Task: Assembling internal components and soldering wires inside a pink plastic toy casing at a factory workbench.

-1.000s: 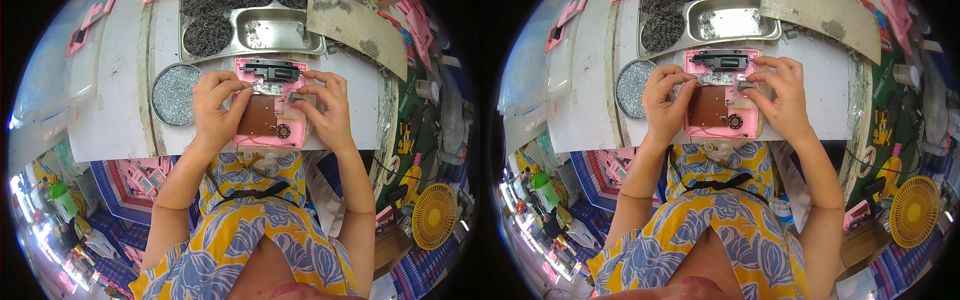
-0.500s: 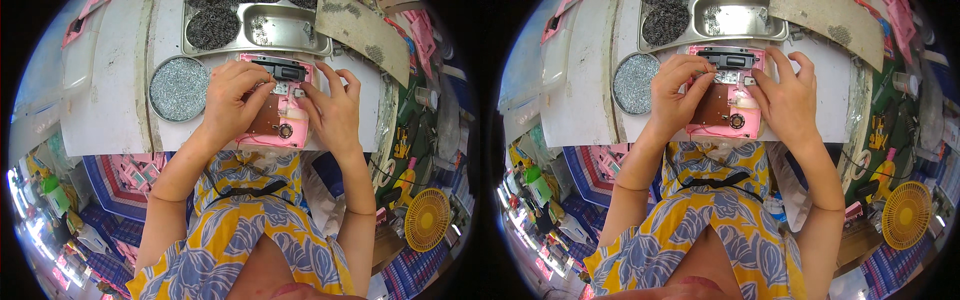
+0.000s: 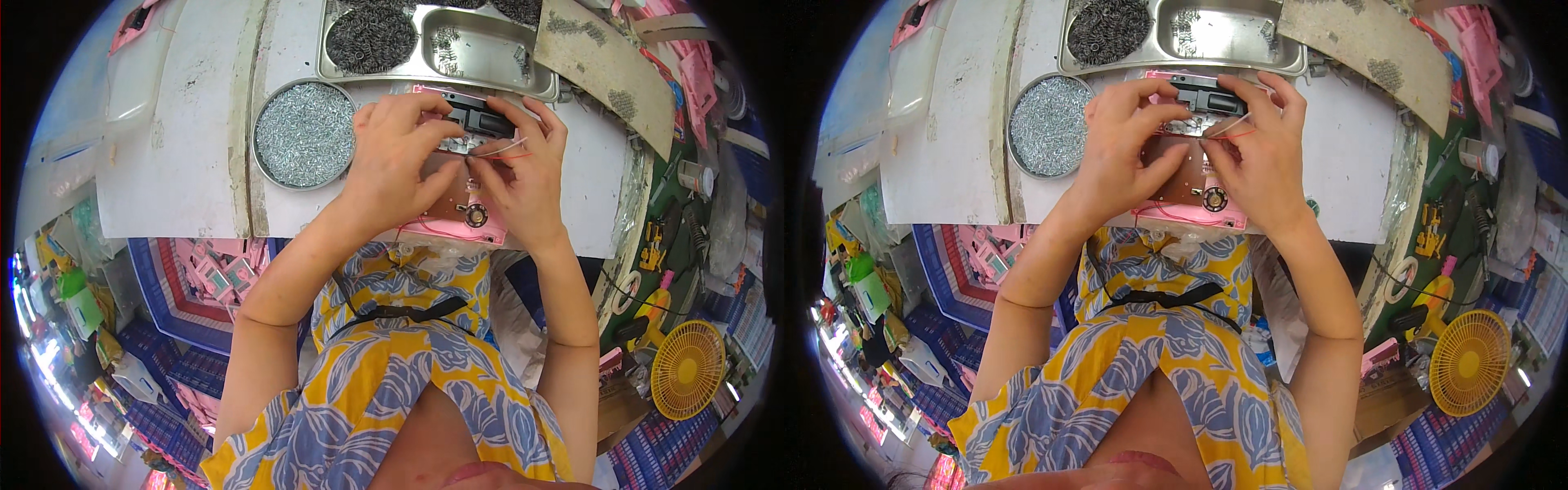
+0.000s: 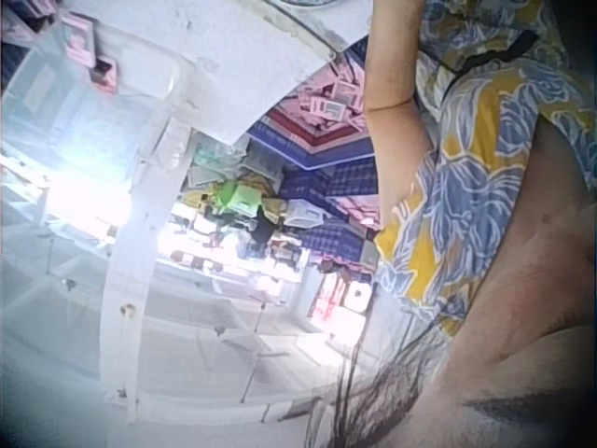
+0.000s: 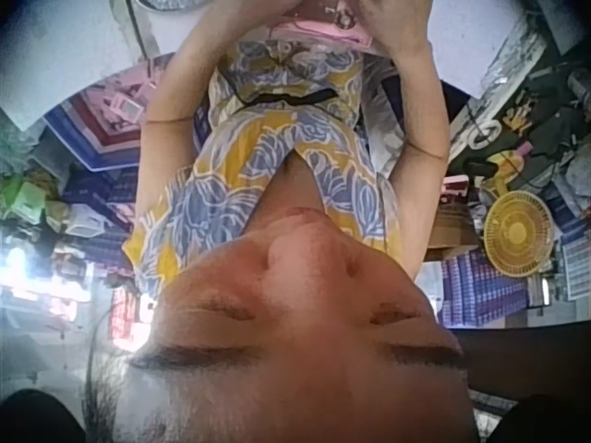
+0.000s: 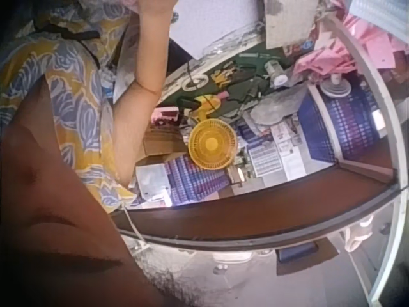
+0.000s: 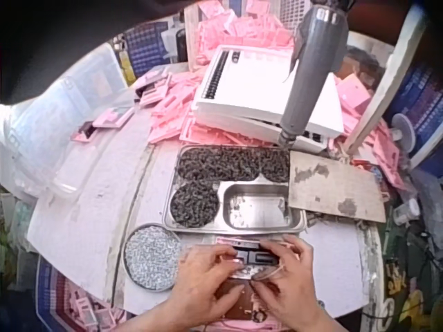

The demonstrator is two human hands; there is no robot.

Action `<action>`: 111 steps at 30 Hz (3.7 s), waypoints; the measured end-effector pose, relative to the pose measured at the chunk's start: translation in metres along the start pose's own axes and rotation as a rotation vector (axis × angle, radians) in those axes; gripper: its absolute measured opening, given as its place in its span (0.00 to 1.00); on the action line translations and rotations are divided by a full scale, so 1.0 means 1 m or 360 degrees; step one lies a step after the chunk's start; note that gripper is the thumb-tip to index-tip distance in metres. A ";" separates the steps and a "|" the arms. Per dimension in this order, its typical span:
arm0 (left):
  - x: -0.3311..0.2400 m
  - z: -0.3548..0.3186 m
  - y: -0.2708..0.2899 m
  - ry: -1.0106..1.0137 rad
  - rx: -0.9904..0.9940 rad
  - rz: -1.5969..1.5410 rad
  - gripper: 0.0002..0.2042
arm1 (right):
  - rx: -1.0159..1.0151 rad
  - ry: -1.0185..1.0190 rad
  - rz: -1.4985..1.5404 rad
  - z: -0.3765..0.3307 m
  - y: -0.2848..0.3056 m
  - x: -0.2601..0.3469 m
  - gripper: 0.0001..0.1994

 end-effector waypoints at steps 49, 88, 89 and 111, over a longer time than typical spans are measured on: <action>0.005 0.015 -0.048 0.0680 0.0398 -0.1032 0.08 | -0.2274 -0.1628 0.1044 -0.369 0.299 -0.340 0.09; -0.025 0.028 -0.052 -0.0074 0.0209 0.0002 0.07 | -0.0398 -0.1028 0.1069 -0.133 0.076 -0.060 0.12; -0.024 0.028 -0.054 -0.0056 0.0215 0.0013 0.07 | -0.0379 -0.1031 0.1080 -0.134 0.071 -0.061 0.12; -0.024 0.029 -0.057 -0.0039 0.0237 0.0132 0.08 | -0.0338 -0.0913 0.1150 -0.123 0.049 -0.054 0.13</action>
Point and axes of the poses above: each hand's wrist, its own z-axis towards the middle knuckle, its own y-axis out of the back of the hand, x = y × z, the point moved 9 cm from there along z, towards the middle knuckle, and after that the axes turned 10 degrees about -z, right-handed, at the moved point
